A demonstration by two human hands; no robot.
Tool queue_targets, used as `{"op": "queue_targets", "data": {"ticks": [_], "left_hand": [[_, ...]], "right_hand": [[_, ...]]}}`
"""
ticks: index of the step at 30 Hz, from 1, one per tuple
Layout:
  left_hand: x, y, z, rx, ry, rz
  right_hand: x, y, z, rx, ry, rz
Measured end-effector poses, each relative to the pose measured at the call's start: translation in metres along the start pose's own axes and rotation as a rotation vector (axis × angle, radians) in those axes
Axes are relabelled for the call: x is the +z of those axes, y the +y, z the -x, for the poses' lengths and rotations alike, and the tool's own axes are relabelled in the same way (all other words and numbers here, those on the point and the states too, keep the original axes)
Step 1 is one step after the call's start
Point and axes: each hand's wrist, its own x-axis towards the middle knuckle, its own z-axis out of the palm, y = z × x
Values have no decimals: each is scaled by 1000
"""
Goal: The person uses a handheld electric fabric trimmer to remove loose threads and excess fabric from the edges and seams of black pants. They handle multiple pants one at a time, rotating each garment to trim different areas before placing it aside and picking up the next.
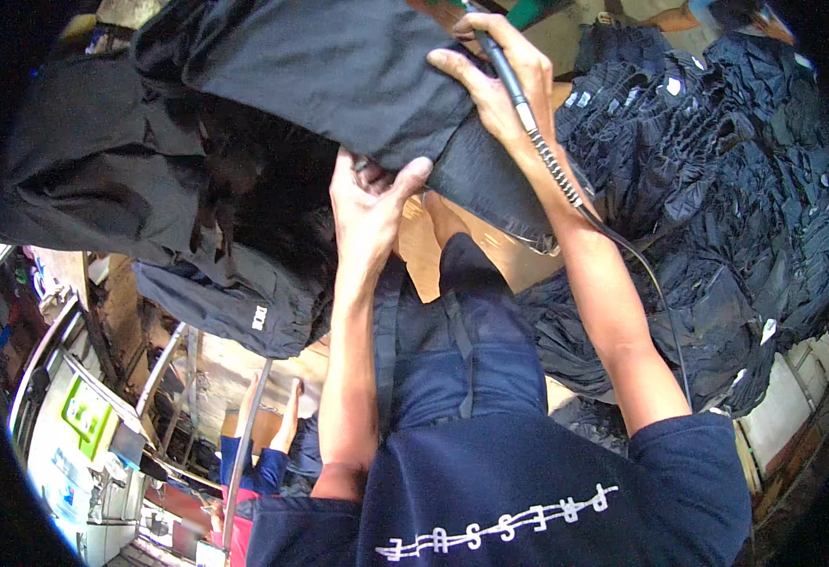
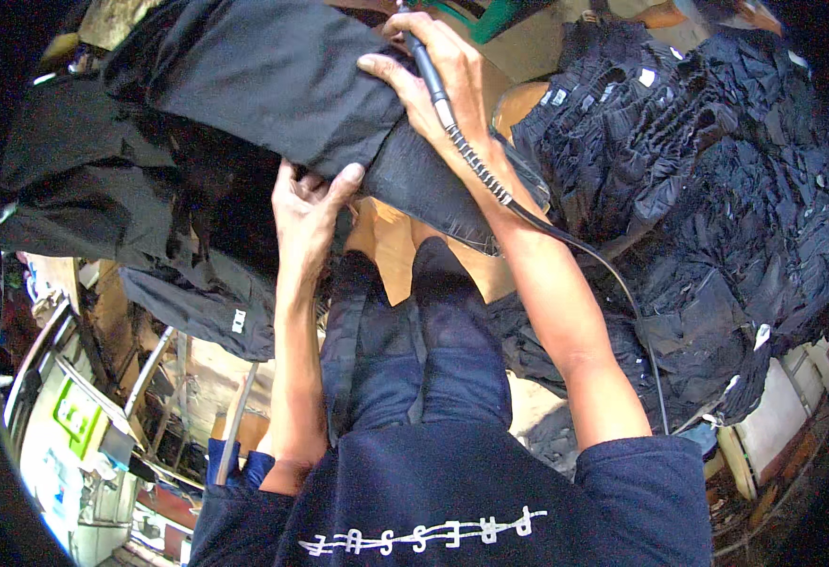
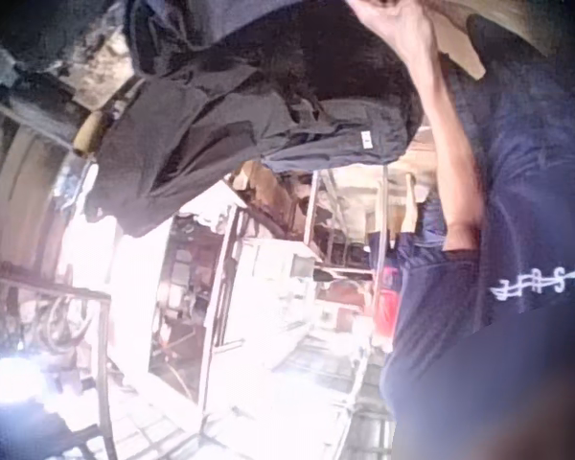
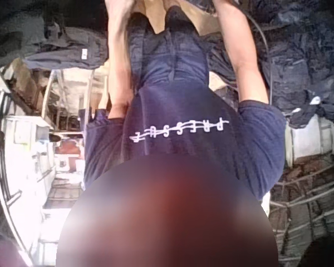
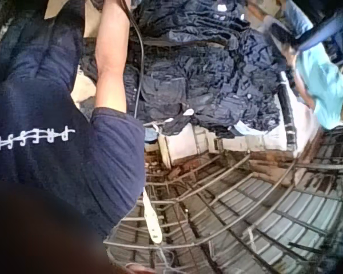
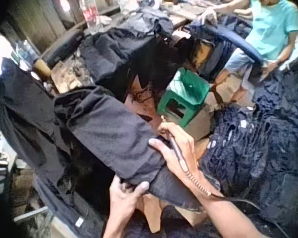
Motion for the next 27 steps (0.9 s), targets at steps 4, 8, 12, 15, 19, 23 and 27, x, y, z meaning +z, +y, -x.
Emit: {"op": "queue_targets", "data": {"ticks": [4,8,12,15,19,23,27], "left_hand": [[-3,17,-4,-140,132,-110],[-4,15,4,54,149,-271],[-2,-3,10,98,218,-163],[-1,-9,8,100,209,-67],[2,-9,8,104,195,-2],[1,-11,10,129,185,-17],[-2,-13,9,126,178,12]], "right_hand": [[-9,-6,6,111,55,-77],[-33,-24,37,-187,44,-102],[-36,-32,80,-285,-150,-77],[-34,-22,92,-319,-201,-88],[-33,-18,94,-355,-253,-58],[-34,-25,92,-328,-257,-78],[-33,-25,90,-341,-266,-82]]}}
